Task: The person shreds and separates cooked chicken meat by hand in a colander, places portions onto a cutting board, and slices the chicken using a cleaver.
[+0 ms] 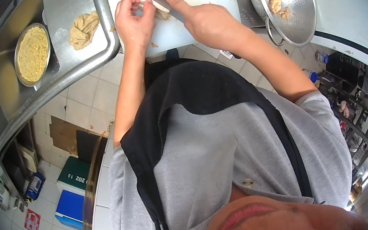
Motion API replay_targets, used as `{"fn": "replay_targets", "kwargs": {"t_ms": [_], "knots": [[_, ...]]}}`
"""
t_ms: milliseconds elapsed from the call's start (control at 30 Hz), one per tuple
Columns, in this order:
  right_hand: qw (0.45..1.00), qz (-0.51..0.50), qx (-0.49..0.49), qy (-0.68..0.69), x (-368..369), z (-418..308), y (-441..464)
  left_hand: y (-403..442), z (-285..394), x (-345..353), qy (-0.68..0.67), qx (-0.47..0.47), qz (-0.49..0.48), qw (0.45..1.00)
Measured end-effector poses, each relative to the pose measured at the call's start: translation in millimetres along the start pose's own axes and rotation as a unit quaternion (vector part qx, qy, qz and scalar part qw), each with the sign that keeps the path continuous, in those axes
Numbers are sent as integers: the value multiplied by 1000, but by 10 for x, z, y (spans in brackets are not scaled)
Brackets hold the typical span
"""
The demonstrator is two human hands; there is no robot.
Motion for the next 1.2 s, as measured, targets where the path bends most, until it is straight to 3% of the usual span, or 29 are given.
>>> {"fn": "replay_targets", "kwargs": {"t_ms": [67, 267, 333, 500, 1200], "knots": [[997, 77, -16, 20, 15, -11, 21, 19, -16, 27, -8, -16, -4, 1000], [997, 78, 15, 15, 58, 32, 17, 63, 1, 42, 25, 27, 10, 999], [996, 87, 28, 20, -49, 52, -18, 51, -20, 46, 46, 1, 11, 999], [998, -31, 56, -15, -99, 122, -121, 35, 43, 60, 51, 8, 7, 999], [998, -44, 24, -32, -53, 65, 137, 68, -81, -2, 35, -12, -2, 999]]}}
Point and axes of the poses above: each hand's wrist, its own y-axis towards the middle knuckle, its own x-axis out of the palm, z = x × y, the point moved 10 cm from there along y, towards the middle knuckle, and after that the axes turned 6 degrees about -y, right-handed, at the moved point
